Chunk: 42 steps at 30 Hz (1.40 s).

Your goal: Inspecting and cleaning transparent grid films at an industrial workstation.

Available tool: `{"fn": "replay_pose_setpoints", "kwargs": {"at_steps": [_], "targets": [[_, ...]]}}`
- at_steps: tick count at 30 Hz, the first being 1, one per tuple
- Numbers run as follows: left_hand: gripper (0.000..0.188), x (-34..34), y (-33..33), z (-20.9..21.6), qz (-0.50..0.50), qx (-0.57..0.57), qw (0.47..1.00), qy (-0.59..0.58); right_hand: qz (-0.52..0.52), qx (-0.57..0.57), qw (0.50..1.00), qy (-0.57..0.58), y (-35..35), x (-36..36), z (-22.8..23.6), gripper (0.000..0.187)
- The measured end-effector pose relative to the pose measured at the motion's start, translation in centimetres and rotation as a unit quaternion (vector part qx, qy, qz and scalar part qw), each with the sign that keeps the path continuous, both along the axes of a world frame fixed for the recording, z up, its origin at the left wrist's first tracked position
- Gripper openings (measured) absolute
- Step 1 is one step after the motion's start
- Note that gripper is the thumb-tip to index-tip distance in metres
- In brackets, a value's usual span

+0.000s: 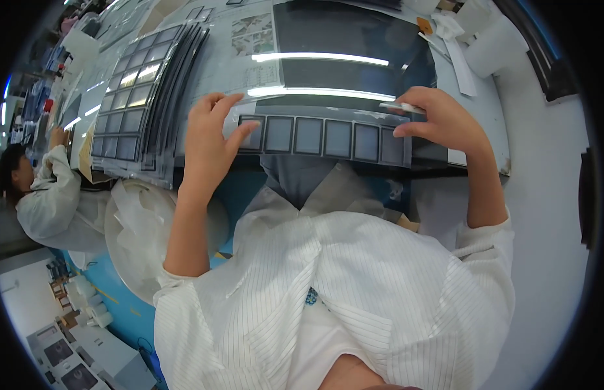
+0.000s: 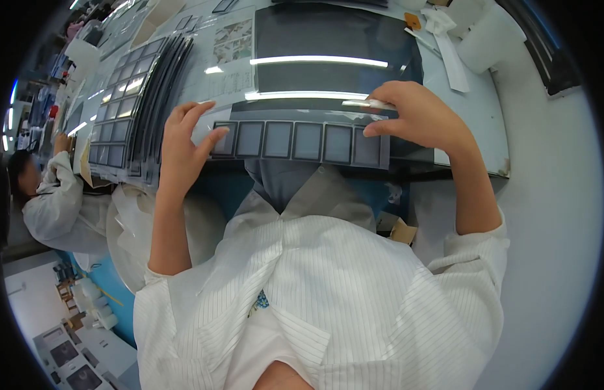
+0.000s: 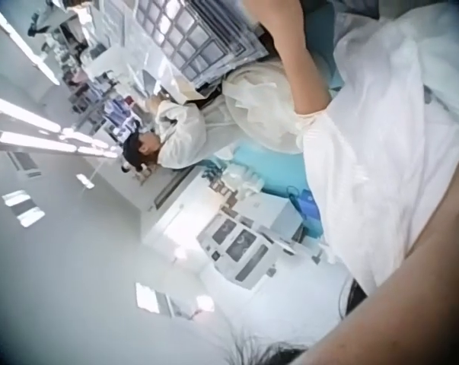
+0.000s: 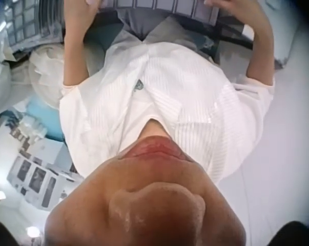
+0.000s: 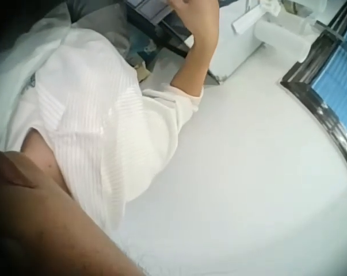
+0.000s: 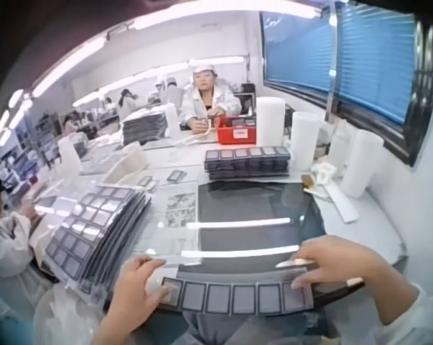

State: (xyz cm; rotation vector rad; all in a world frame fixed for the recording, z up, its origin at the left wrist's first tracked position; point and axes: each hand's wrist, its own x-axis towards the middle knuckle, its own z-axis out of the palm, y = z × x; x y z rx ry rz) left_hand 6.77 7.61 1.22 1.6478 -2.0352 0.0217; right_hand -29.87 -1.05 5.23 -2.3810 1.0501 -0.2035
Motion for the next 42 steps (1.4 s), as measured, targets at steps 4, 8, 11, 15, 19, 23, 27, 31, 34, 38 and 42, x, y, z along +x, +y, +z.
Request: {"fn": "replay_pose_setpoints", "kwargs": {"at_steps": [4,8,11,15,19,23,27,31,34,38,42], "targets": [[0.07,-1.5,0.9,1.1,-0.13,0.041,0.989,-0.059,-0.148,0.035,0.984,0.091,2.1,-1.1,0.9,0.038],[0.073,-1.1,0.6,0.7,-0.134,0.088,0.978,-0.132,-0.213,0.182,0.96,-0.004,3.7,-1.6,-0.5,0.058],[0.062,-0.1,-0.5,2.3,-0.179,0.218,0.957,-0.065,-0.239,0.313,0.916,-0.076,4.3,-0.3,0.0,0.057],[0.06,-0.2,-1.8,5.1,-0.187,0.307,0.931,-0.057,-0.204,0.312,0.9,-0.224,3.1,-0.7,-3.2,0.047],[0.058,-1.5,-6.2,6.6,-0.154,0.154,0.963,-0.159,-0.186,0.195,0.896,-0.354,-2.8,-0.5,-2.1,0.043],[0.058,-2.3,-18.9,5.0,-0.097,-0.098,0.971,-0.195,-0.197,-0.03,0.899,-0.39,-15.6,-0.9,-1.9,0.044],[0.056,-3.7,-30.8,5.1,-0.064,-0.22,0.951,-0.207,-0.241,-0.154,0.89,-0.356,-26.6,-1.9,-0.5,0.044],[0.069,-4.8,-35.5,3.3,-0.043,-0.033,0.957,-0.285,-0.327,-0.311,0.863,-0.226,-29.1,-2.6,-2.3,0.047],[0.075,-4.4,-35.6,0.8,0.0,-0.086,0.972,-0.217,-0.333,-0.377,0.842,-0.196,-27.6,-1.2,-5.1,0.038],[0.072,-7.5,-31.2,0.4,0.054,-0.16,0.965,-0.201,-0.262,-0.286,0.881,-0.27,-23.5,0.7,-9.3,0.019],[0.044,-10.9,-22.7,1.7,-0.104,-0.055,0.978,-0.171,-0.123,-0.241,0.948,-0.167,-21.4,0.4,-9.9,0.018]]}}
